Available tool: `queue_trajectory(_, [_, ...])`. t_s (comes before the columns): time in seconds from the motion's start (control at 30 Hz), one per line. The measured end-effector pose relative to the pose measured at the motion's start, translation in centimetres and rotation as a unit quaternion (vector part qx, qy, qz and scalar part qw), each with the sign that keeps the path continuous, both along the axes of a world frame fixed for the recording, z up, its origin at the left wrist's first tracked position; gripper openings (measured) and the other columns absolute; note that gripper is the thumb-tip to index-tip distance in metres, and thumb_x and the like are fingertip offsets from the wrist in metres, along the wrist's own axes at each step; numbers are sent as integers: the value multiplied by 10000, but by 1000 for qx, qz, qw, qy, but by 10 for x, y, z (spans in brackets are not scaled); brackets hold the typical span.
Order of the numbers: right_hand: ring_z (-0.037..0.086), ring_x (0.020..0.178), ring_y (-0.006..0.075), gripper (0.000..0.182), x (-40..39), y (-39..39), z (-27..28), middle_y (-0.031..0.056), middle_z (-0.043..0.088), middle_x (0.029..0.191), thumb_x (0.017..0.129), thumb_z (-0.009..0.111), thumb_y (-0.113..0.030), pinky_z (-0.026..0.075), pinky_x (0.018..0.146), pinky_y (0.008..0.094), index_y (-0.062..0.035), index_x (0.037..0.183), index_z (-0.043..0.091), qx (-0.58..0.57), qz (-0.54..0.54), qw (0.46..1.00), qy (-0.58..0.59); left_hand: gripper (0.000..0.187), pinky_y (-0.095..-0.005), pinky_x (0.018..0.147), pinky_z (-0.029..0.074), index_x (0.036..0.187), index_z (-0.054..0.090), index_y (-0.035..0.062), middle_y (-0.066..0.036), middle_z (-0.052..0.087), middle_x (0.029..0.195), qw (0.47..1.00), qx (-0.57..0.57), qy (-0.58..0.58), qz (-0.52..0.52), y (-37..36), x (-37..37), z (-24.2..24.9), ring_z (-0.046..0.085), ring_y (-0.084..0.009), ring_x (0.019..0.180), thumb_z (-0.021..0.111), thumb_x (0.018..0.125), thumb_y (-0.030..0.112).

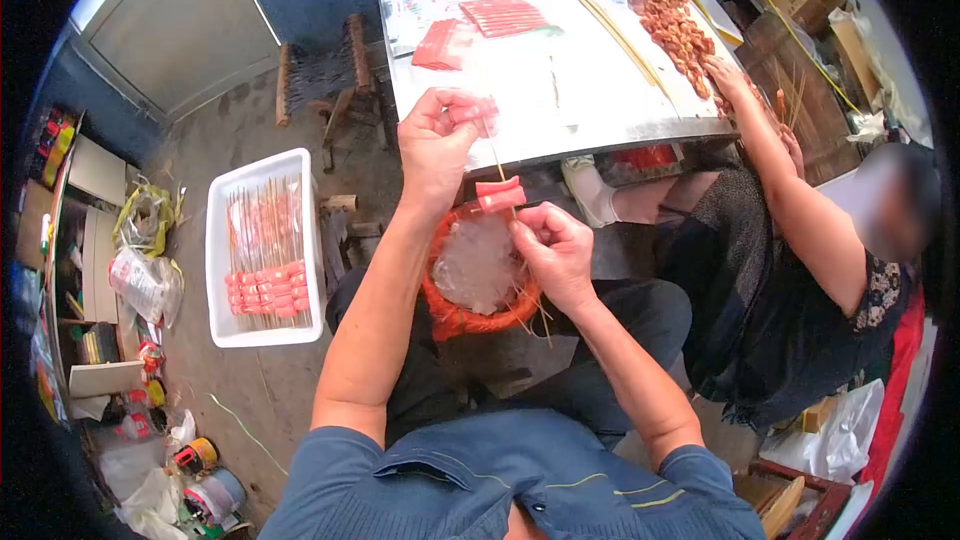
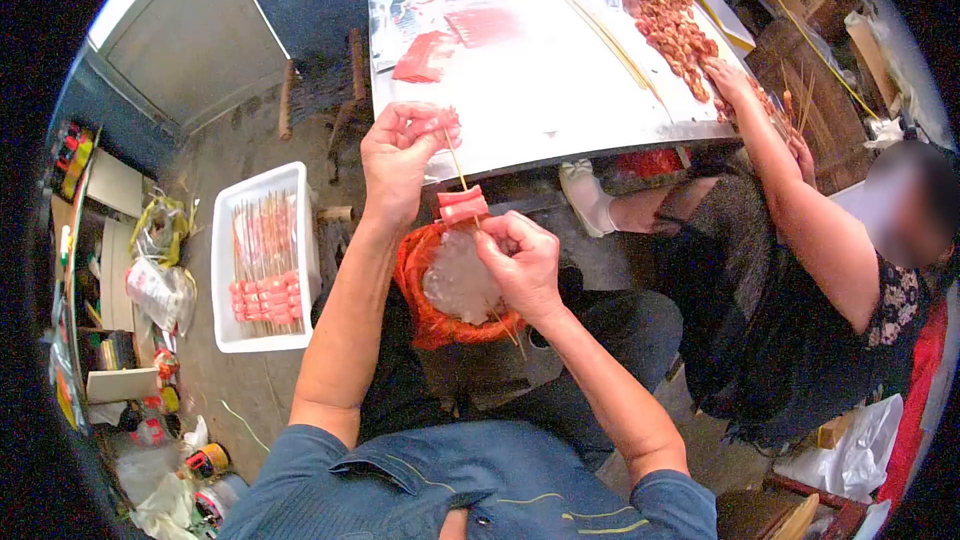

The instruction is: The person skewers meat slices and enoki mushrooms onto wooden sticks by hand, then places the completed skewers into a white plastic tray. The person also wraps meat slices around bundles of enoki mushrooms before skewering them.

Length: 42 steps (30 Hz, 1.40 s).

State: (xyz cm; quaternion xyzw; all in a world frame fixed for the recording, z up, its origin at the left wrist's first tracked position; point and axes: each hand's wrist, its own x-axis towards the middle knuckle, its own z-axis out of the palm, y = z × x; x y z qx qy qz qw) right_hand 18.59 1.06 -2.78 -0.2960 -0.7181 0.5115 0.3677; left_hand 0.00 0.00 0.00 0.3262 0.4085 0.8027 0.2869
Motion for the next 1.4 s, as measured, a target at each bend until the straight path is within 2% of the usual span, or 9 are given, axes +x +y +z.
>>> queue_trajectory(0.3, [457,567,33,63,3,3,2,-15,545,659,813,692,-37,376,518,219,5,795,648,-11,-9,1000,1,244,-278,762,547,950,583,3,-96,686,933,999,-17,26,-35,6,7,-5,656,-145,855,519,799,-177])
queue_trajectory(0.5, [460,594,-7,52,0,15,3,-70,579,701,865,666,-29,376,528,181,-4,821,656,-103,-28,992,72,151,-273,800,531,953,647,-18,-88,697,936,984,-98,45,-139,-4,14,-3,648,-137,876,552,845,-62])
queue_trajectory(0.57, [476,606,-12,51,-1,22,5,-74,594,714,876,657,-25,382,535,171,-9,828,658,-110,-31,988,104,162,-272,823,517,958,681,-25,-72,703,956,969,-119,146,-161,-4,13,-4,643,-123,882,548,873,14])
queue_trajectory(0.73, [482,613,-15,47,-1,31,8,-75,600,724,877,669,-25,385,543,165,-16,832,659,-112,-38,985,124,190,-265,831,506,1024,677,-26,-63,703,959,973,-109,102,-178,-2,17,3,638,-117,903,559,894,44])
queue_trajectory(0.83, [497,644,-9,31,5,45,8,-70,612,744,875,676,-28,397,574,168,-19,846,671,-114,-63,985,115,200,-305,871,517,1075,648,-20,-102,687,1026,982,-121,68,-125,2,16,0,657,-170,934,560,917,63])
queue_trajectory(0.93, [506,670,5,52,11,72,14,-54,625,763,874,682,-59,409,609,185,-20,841,674,-87,-94,986,109,188,-299,763,562,1083,635,-17,-133,682,1004,991,-110,7,-72,3,7,-2,689,-206,870,553,936,65])
queue_trajectory(1.1, [407,462,20,83,23,126,28,-31,576,645,849,702,-61,283,411,197,-62,787,646,-153,-142,969,130,174,-288,690,557,1060,644,-19,-130,693,927,993,-103,0,-61,2,0,-6,681,-180,774,559,932,63])
queue_trajectory(1.3, [411,440,40,67,29,184,36,-21,541,610,821,680,-62,288,391,206,-31,790,630,-167,-136,975,47,165,-272,641,530,1042,645,-25,-127,694,915,995,-96,-15,-28,3,-4,-5,667,-163,734,567,926,63])
queue_trajectory(1.4, [457,454,53,101,30,198,38,8,572,617,816,681,-119,334,398,218,-20,825,670,-116,-128,982,-75,164,-266,633,520,1040,644,-27,-124,694,908,995,-97,-12,-19,2,-6,-3,666,-162,733,569,922,59])
